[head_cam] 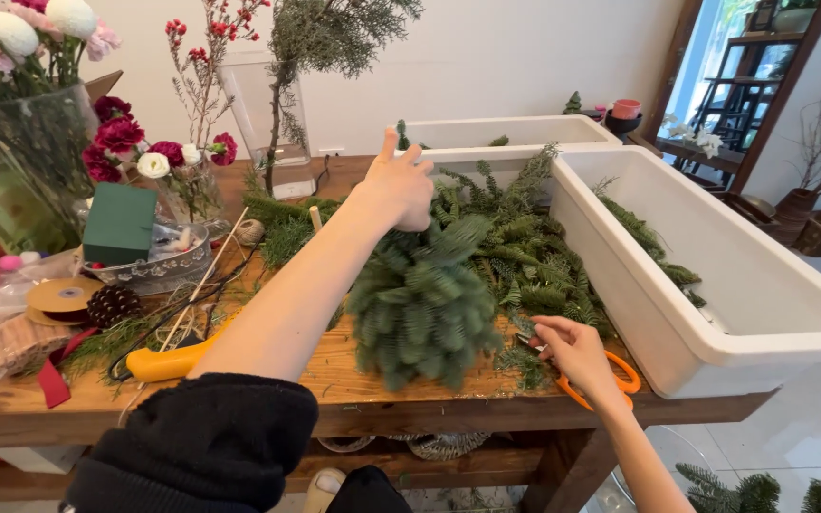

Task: The person arranges artificial pine branches and red decorative elements into a small tree shape on a wooden table. They use orange-handled scissors to trim the branches and a hot glue gun to secure the arrangement.

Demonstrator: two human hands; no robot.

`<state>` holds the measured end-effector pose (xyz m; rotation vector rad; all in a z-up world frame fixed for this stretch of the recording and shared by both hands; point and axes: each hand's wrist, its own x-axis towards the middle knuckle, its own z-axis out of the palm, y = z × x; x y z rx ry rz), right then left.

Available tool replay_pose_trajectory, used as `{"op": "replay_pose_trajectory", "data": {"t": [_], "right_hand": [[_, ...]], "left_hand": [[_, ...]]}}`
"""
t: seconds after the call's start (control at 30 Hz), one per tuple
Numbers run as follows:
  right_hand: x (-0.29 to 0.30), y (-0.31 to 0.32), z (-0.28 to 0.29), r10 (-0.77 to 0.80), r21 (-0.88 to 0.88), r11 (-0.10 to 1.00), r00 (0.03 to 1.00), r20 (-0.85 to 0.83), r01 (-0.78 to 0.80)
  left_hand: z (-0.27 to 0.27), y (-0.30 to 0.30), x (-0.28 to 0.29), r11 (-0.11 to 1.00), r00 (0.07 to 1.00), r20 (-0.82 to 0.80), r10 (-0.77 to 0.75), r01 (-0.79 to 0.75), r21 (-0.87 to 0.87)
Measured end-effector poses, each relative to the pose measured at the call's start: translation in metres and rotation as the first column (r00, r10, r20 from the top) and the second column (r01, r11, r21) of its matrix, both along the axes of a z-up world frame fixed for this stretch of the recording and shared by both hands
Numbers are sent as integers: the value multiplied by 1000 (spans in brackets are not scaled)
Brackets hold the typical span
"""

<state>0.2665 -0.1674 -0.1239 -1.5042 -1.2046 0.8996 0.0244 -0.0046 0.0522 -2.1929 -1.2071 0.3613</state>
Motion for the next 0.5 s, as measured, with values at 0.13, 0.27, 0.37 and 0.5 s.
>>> {"op": "replay_pose_trajectory", "data": {"t": [0.13,0.27,0.37,0.5], "right_hand": [[-4,13,-12,-45,30,999,981,189,40],[-19,2,0,-25,18,1000,908,418,19],[-17,13,-10,-3,42,999,899,438,-17],[-22,12,-16,37,80,994,934,355,-70]], "left_hand": [[19,-23,2,993,996,51,73,-68,-92],[1,-2,2,974,978,85,192,-180,-138],[-19,21,-5,940,951,67,302,-285,-187],[-16,16,-31,846,867,180,464,-374,-380]]}}
